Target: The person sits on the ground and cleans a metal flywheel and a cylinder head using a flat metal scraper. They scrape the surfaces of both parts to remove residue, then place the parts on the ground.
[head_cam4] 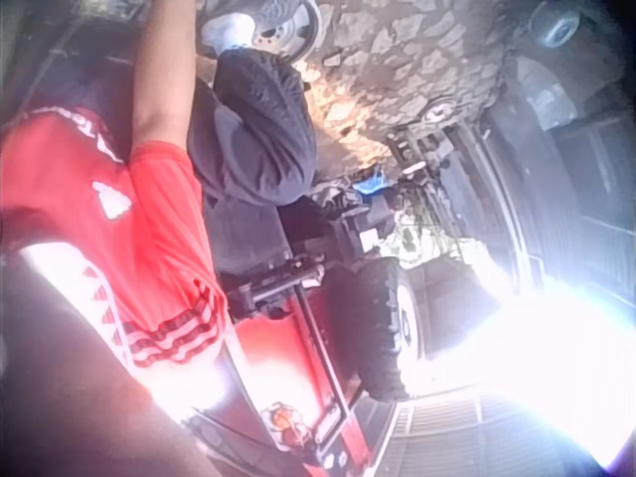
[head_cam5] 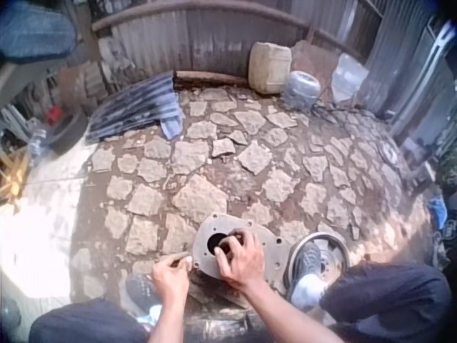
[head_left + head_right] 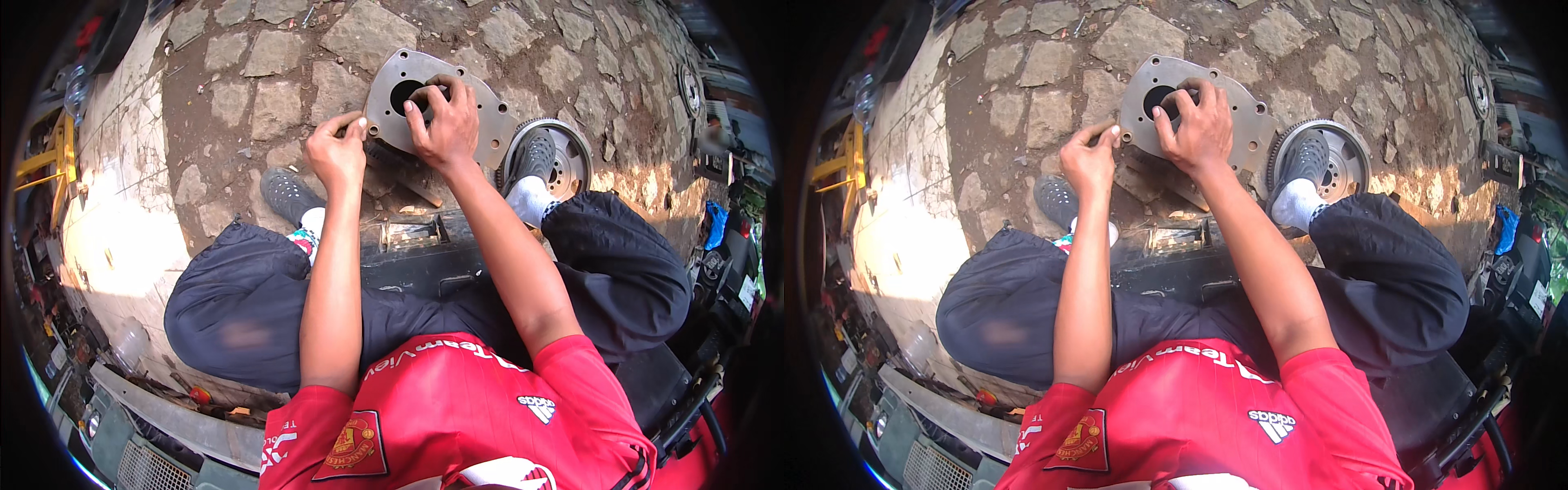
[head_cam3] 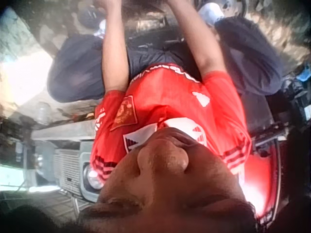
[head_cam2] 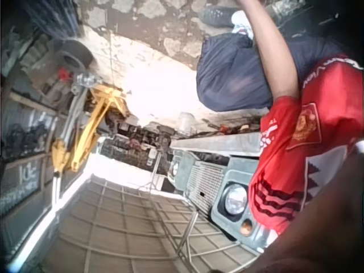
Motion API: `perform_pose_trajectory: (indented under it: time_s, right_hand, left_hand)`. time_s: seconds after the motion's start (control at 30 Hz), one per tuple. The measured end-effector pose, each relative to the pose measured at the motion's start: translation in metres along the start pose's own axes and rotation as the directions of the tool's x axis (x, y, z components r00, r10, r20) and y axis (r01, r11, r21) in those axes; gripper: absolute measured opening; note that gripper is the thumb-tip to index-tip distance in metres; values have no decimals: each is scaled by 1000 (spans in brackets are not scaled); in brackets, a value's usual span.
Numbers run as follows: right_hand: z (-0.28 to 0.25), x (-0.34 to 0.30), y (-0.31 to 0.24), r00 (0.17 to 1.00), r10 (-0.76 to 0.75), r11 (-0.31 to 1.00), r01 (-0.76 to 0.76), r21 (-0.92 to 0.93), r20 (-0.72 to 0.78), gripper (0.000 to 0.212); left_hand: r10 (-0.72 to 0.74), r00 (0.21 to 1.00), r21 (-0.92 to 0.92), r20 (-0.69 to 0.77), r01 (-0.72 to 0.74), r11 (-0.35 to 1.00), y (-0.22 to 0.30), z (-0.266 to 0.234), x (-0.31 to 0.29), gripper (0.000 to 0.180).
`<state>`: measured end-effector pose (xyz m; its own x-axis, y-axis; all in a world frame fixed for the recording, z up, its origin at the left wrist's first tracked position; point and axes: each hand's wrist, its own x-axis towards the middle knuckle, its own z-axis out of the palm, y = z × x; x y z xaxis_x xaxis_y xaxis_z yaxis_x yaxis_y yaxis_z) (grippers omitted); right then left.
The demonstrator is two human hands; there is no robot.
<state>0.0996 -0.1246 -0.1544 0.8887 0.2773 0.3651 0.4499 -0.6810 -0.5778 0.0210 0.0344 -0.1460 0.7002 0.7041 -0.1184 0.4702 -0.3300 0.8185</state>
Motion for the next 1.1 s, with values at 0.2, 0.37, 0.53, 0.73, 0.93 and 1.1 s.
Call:
perform_pose_trajectory:
  time_s: [0.2,0.37,0.53,0.73,0.93,1.1]
  right_hand:
    - [0,-1,1,1000,-13,1000,13,1,-5,24]
    - [1,-1,2,1000,-3,1000,3,-20,4,24]
    - [-1,-1,-5,1000,3,1000,-3,-9,22,23]
    - [-2,0,0,1000,-17,1000,17,-9,3,22]
    - [0,-3,-1,1000,-26,1000,26,-1,6,24]
    - [-1,-2,2,1000,-6,1000,6,-8,15,24]
  left_hand:
    - [-65,994,-46,90,69,997,24,-4,18,14]
    - [42,999,14,-30,-42,999,-2,-1,-7,14]
    - [-43,996,-79,76,49,996,2,2,21,13]
    - [91,996,105,-26,-88,991,-3,-4,-3,18]
    - [98,994,66,-51,-94,993,7,-1,13,16]
    - [208,957,79,-202,-195,978,3,8,-11,16]
